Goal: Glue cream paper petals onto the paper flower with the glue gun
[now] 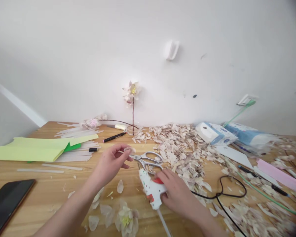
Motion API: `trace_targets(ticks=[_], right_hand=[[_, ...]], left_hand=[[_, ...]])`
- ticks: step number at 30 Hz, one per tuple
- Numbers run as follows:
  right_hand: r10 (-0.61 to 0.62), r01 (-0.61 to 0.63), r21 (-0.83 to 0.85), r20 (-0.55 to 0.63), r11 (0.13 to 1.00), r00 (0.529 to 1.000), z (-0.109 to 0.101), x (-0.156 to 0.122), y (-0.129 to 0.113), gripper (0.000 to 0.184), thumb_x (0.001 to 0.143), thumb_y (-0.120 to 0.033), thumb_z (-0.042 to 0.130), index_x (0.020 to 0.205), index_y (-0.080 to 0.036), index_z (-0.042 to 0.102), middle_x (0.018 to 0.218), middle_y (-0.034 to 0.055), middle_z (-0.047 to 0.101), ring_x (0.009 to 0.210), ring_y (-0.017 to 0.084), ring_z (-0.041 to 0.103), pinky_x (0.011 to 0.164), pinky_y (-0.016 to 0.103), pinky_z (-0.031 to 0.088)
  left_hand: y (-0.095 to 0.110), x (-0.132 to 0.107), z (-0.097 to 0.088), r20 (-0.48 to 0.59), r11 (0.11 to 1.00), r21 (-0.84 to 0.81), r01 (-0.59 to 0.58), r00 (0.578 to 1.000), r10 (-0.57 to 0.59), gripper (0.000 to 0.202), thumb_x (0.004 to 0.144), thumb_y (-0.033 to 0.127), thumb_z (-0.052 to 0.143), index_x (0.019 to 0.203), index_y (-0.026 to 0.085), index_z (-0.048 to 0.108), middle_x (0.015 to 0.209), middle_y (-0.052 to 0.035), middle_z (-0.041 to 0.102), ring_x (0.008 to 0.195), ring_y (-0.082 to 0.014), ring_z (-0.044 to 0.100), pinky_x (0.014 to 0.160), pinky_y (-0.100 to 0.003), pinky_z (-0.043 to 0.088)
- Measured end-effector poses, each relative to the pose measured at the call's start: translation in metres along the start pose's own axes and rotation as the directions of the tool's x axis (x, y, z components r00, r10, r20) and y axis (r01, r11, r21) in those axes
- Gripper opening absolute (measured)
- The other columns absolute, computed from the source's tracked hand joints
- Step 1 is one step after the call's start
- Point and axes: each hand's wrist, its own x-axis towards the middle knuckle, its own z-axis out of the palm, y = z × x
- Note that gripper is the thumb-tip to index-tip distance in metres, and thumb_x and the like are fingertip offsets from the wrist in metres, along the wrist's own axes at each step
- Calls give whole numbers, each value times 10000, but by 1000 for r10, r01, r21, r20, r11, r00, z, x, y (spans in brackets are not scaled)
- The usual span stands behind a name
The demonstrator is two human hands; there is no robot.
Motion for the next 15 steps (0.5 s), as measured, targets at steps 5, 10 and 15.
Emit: trace_targets(ticks=[5, 10, 15], right_hand=[[100, -36, 283, -215, 958, 972, -33, 2, -4, 262, 679, -159, 531, 934, -223, 530, 995, 69, 534, 832, 227, 543, 684, 339, 436], [315, -103, 682, -194, 724, 929, -51, 1, -10, 230, 805, -418, 502, 939, -243, 571, 672, -5, 532, 619, 184, 526, 578, 293, 429], [308, -153, 749, -72, 645, 949, -45, 0, -21, 405, 794, -573, 476, 732, -203, 626, 541, -19, 496, 544, 159, 508, 538, 265, 420]], left_hand=[[3, -2, 1, -8, 999, 40, -29, 1000, 29, 264, 741, 395, 607, 839, 152, 638, 764, -38, 653, 724, -174, 656, 568, -270, 563], [4, -7, 4, 24, 997, 64, -34, 999, 33, 245, 754, 373, 587, 842, 152, 648, 776, -47, 670, 710, -175, 658, 559, -273, 563], [2, -10, 7, 6, 995, 96, -36, 999, 36, 251, 769, 366, 569, 902, 161, 629, 754, -40, 661, 708, -179, 652, 555, -280, 565]])
